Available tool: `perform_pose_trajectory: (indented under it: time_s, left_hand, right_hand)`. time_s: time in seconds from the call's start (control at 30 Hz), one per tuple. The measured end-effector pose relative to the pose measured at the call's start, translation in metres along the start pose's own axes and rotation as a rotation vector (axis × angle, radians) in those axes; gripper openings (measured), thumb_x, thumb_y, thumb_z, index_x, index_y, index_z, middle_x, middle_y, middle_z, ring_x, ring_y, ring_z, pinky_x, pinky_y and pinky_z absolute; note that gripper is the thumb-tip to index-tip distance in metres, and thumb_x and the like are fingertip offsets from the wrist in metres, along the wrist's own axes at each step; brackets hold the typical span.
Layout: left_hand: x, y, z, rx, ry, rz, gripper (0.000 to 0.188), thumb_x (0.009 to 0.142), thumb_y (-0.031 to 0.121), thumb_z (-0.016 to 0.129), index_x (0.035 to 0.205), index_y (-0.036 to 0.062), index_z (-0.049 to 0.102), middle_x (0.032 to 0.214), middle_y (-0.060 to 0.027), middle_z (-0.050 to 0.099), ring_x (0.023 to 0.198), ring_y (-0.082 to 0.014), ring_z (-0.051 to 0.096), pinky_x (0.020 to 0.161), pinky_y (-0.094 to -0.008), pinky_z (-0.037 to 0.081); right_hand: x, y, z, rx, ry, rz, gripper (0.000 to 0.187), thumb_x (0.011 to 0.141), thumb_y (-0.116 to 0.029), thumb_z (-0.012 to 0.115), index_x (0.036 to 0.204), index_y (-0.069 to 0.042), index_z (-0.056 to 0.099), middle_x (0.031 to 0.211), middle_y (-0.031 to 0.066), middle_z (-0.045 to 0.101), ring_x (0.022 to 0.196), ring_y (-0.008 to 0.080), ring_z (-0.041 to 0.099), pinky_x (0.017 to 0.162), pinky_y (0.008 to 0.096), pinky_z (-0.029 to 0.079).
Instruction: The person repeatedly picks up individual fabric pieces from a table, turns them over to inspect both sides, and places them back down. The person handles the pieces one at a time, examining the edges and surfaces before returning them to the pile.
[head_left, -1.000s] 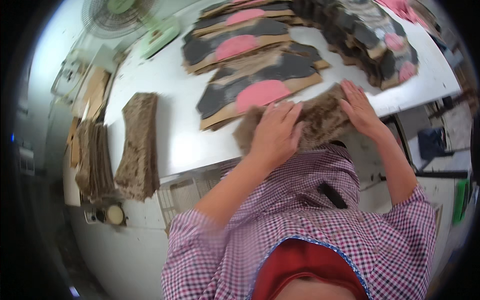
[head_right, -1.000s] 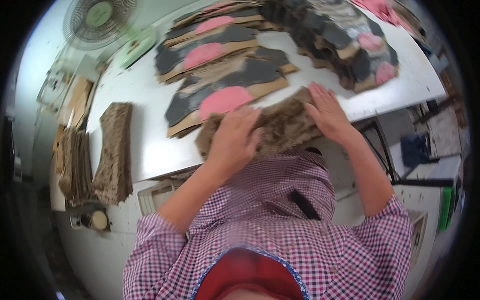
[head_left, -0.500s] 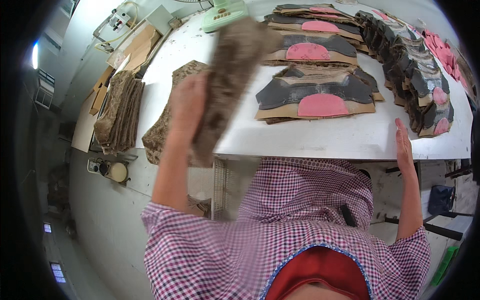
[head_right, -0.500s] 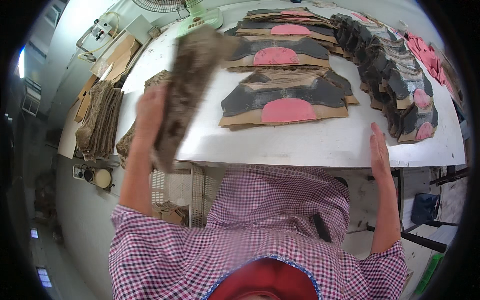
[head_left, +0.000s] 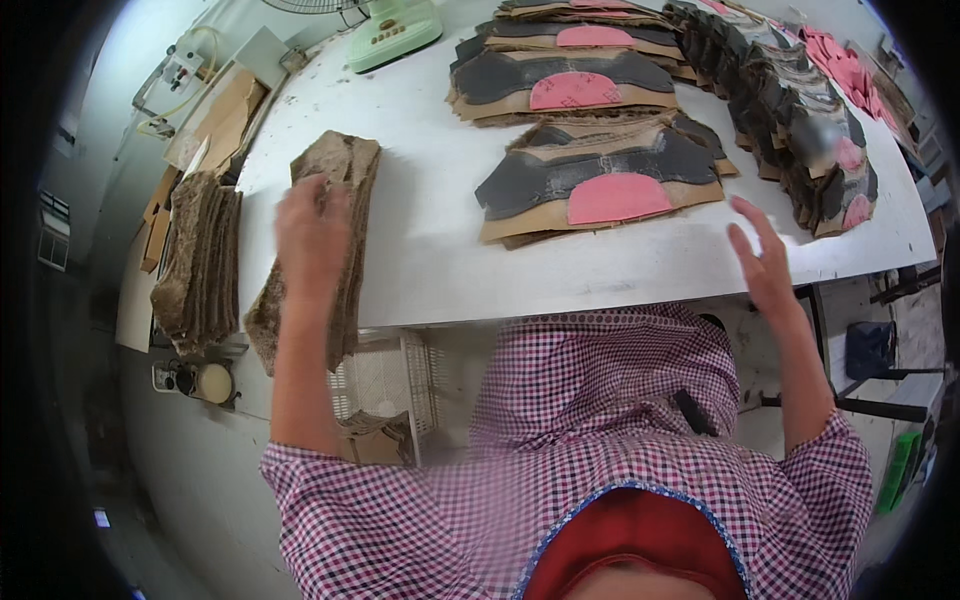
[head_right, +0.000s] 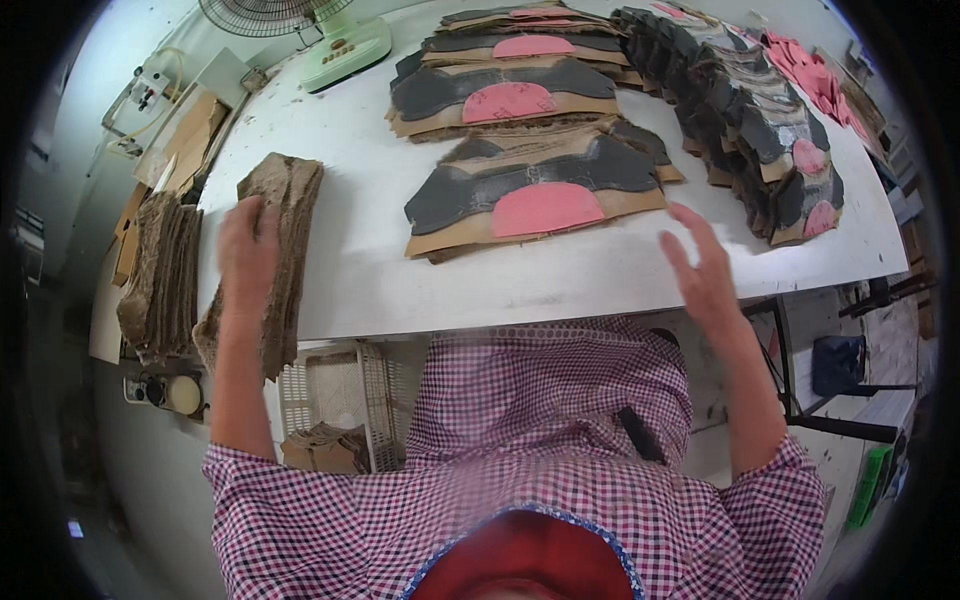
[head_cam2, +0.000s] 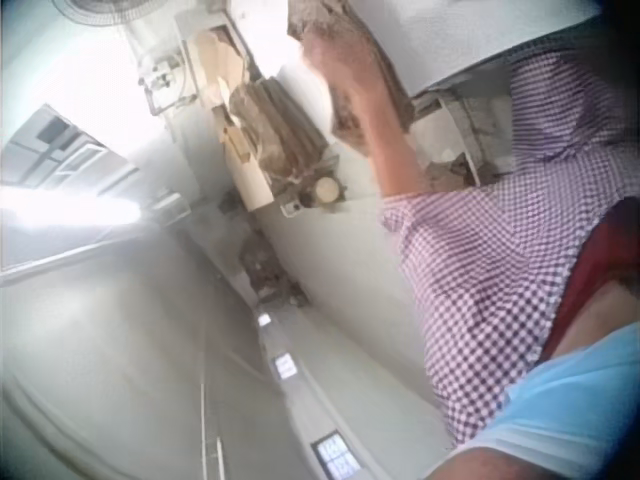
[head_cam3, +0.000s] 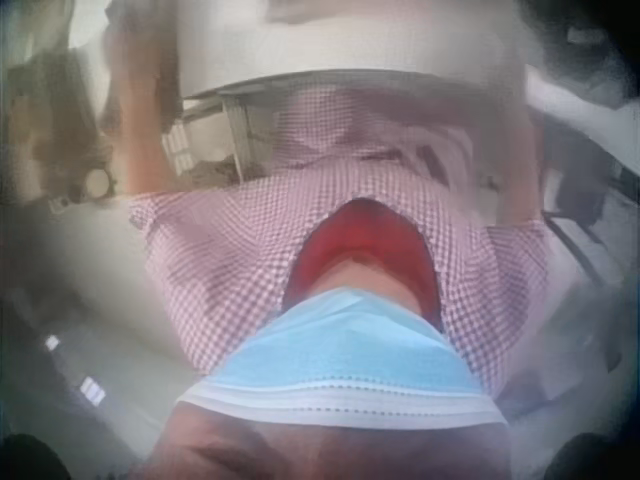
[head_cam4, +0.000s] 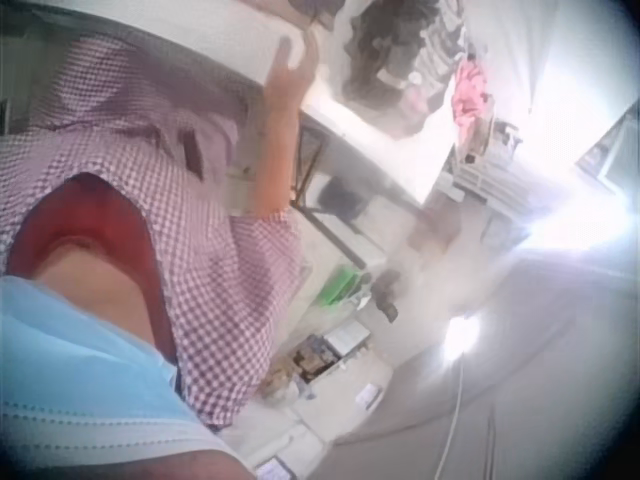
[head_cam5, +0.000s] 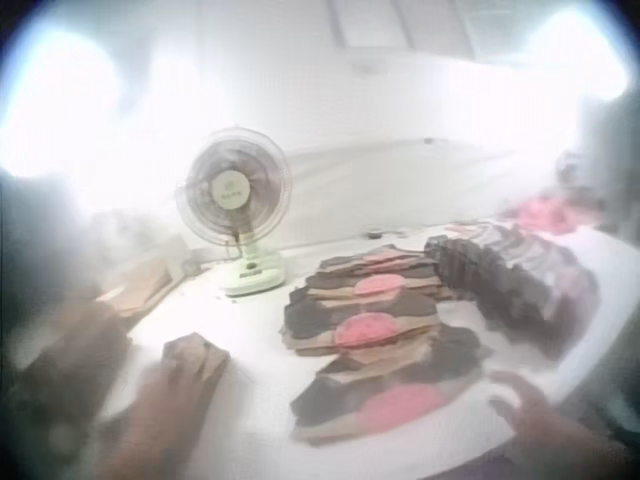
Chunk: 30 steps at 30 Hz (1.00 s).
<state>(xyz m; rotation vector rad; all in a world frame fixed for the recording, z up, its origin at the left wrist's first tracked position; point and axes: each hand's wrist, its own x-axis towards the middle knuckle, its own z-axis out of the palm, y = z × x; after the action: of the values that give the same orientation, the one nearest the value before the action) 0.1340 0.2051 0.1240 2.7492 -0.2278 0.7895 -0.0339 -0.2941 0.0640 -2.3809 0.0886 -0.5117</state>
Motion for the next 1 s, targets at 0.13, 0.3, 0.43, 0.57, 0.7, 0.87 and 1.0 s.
perform_pose_trajectory:
  time_s: [0.13,0.3,0.43,0.57,0.7,0.87,1.0]
  left_hand:
    - [-0.013,0.077,0.075,-0.596,-0.417,-0.019,0.053,0.090,0.034,0.067,0.127,-0.0020,0.057,0.121,-0.0219,0.063,0.114,-0.0305,0.060,0.097,-0.0393,0.046]
    - [0.006,0.138,0.089,-0.502,-0.601,-0.122,0.054,0.083,0.034,0.076,0.119,-0.0035,0.060,0.102,-0.0204,0.066,0.093,-0.0256,0.065,0.079,-0.0348,0.051]
    - [-0.014,0.161,0.075,-0.537,-0.131,0.224,0.023,0.078,0.014,0.075,0.096,0.0022,0.066,0.088,-0.0129,0.064,0.077,-0.0291,0.060,0.069,-0.0384,0.050]
    - [-0.057,0.217,0.073,-0.504,0.054,0.652,0.010,0.066,0.002,0.063,0.074,0.0061,0.061,0.075,-0.0079,0.051,0.078,-0.0297,0.054,0.068,-0.0399,0.046]
    - [-0.085,0.245,0.084,-0.629,-0.056,0.779,0.009,0.065,0.005,0.063,0.074,0.0053,0.059,0.078,-0.0082,0.050,0.078,-0.0294,0.055,0.066,-0.0403,0.047]
    - [-0.034,0.212,0.097,-1.075,-0.153,0.323,0.014,0.088,0.004,0.058,0.101,0.0025,0.062,0.097,-0.0124,0.064,0.085,-0.0259,0.062,0.078,-0.0304,0.050]
    - [-0.022,0.213,0.140,-0.906,-0.375,0.313,0.018,0.094,0.007,0.053,0.111,0.0042,0.061,0.107,-0.0137,0.065,0.100,-0.0317,0.060,0.088,-0.0376,0.047]
  right_hand:
    - [0.038,-0.078,0.067,0.268,-0.134,-0.147,0.028,0.094,-0.019,0.059,0.113,0.001,0.062,0.109,0.0130,0.064,0.100,0.0246,0.061,0.090,0.0341,0.047]
    - [0.073,-0.064,0.115,0.138,-0.148,0.088,0.033,0.092,-0.027,0.061,0.108,0.002,0.062,0.098,0.0135,0.064,0.087,0.0228,0.060,0.081,0.0333,0.049]
    - [0.081,-0.063,0.112,0.424,-0.195,0.302,0.044,0.091,-0.041,0.062,0.099,0.002,0.062,0.089,0.0090,0.062,0.084,0.0182,0.057,0.077,0.0305,0.046]
    - [0.085,-0.081,0.093,0.631,-0.289,0.443,0.047,0.087,-0.046,0.067,0.079,0.000,0.058,0.080,0.0029,0.054,0.073,0.0123,0.047,0.064,0.0290,0.041]
    - [0.083,-0.067,0.091,0.407,-0.367,0.302,0.036,0.081,-0.031,0.069,0.065,-0.002,0.054,0.071,0.0002,0.051,0.065,0.0100,0.043,0.056,0.0293,0.038]
    - [0.072,-0.067,0.088,0.878,-0.336,0.470,0.020,0.083,-0.019,0.068,0.083,0.001,0.065,0.083,0.0028,0.062,0.072,0.0102,0.056,0.065,0.0260,0.046]
    - [0.070,-0.053,0.076,1.180,-0.357,0.586,0.019,0.088,-0.012,0.063,0.101,0.001,0.064,0.091,0.0059,0.066,0.079,0.0138,0.064,0.074,0.0274,0.052]
